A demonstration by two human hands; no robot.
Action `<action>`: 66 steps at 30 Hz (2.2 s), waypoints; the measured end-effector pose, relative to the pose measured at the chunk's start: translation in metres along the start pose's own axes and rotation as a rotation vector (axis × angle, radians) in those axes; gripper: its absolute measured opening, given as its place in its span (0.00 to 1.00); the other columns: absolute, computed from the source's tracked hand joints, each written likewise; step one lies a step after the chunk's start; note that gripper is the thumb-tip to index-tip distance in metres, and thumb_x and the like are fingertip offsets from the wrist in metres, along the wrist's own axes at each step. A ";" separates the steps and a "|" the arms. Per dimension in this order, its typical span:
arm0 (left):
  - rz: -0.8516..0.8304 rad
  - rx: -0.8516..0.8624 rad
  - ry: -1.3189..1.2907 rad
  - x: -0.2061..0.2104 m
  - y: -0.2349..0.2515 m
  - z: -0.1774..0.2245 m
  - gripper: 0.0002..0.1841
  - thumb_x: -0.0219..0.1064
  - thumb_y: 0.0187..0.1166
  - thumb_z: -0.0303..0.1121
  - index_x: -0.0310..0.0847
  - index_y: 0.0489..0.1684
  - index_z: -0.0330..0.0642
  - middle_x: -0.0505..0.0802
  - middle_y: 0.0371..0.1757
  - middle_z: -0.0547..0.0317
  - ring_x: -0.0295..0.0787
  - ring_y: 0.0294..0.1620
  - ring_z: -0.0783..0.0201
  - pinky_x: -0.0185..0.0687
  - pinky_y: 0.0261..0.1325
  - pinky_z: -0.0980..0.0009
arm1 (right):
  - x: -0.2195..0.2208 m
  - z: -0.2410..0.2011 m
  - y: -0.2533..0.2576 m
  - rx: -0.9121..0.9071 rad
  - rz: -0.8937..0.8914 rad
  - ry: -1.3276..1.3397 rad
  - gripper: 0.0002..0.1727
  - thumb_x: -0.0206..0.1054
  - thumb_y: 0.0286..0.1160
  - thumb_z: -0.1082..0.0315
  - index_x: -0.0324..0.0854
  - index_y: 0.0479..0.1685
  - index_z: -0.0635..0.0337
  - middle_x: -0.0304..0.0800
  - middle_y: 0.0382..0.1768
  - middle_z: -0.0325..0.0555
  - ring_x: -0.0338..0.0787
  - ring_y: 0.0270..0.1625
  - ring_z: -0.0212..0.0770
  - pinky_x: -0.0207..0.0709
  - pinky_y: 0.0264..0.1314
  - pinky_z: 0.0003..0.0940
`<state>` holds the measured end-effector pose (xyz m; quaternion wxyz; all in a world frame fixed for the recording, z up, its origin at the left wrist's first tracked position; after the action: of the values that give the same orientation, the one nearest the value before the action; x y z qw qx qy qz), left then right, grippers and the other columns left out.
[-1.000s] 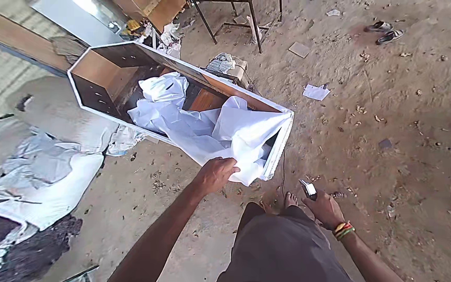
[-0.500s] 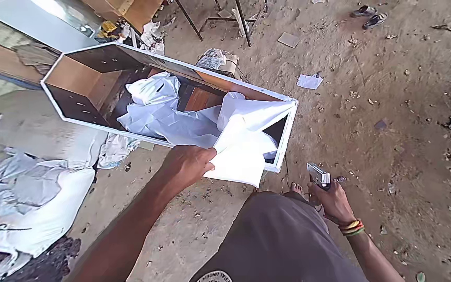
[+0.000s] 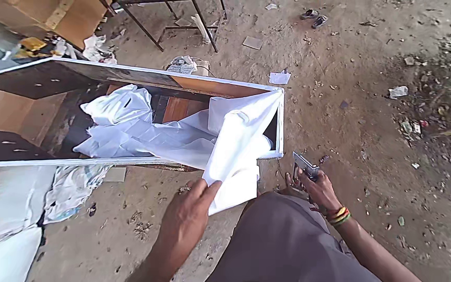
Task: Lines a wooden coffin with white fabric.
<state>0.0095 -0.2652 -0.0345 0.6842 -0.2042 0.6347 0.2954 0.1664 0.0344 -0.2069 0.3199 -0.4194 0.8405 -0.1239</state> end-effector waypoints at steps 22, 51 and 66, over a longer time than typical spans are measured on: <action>-0.504 0.141 -0.278 0.103 -0.042 0.078 0.05 0.70 0.69 0.26 0.89 0.38 0.45 0.90 0.39 0.53 0.92 0.38 0.52 0.89 0.32 0.54 | 0.105 -0.025 -0.036 0.284 -0.325 0.916 0.26 0.76 0.73 0.74 0.67 0.65 0.62 0.89 0.26 0.54 0.82 0.11 0.39 0.77 0.10 0.29; -0.512 -0.450 -0.281 0.164 0.104 0.094 0.16 0.73 0.77 0.51 0.95 0.40 0.48 0.95 0.34 0.60 0.93 0.38 0.60 0.87 0.49 0.51 | 0.122 0.025 -0.040 0.510 -0.640 0.691 0.28 0.87 0.54 0.75 0.74 0.53 0.61 0.81 0.16 0.46 0.78 0.10 0.36 0.77 0.13 0.30; -0.338 -0.824 -0.946 0.190 0.081 0.077 0.06 0.80 0.70 0.26 0.92 0.36 0.33 0.89 0.21 0.57 0.74 0.13 0.71 0.70 0.17 0.76 | 0.117 0.022 -0.043 0.580 -0.748 0.643 0.29 0.86 0.56 0.76 0.74 0.55 0.60 0.82 0.18 0.45 0.80 0.11 0.35 0.78 0.16 0.28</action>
<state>0.0170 -0.1270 -0.2066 0.7925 -0.3950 0.0588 0.4608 0.1558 -0.0826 -0.2533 0.0843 -0.5244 0.6216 -0.5758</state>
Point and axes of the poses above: each hand's wrist, its own y-axis towards the middle knuckle, its own x-axis out of the palm, z = x × y, the point moved 10 cm from there along y, towards the middle knuckle
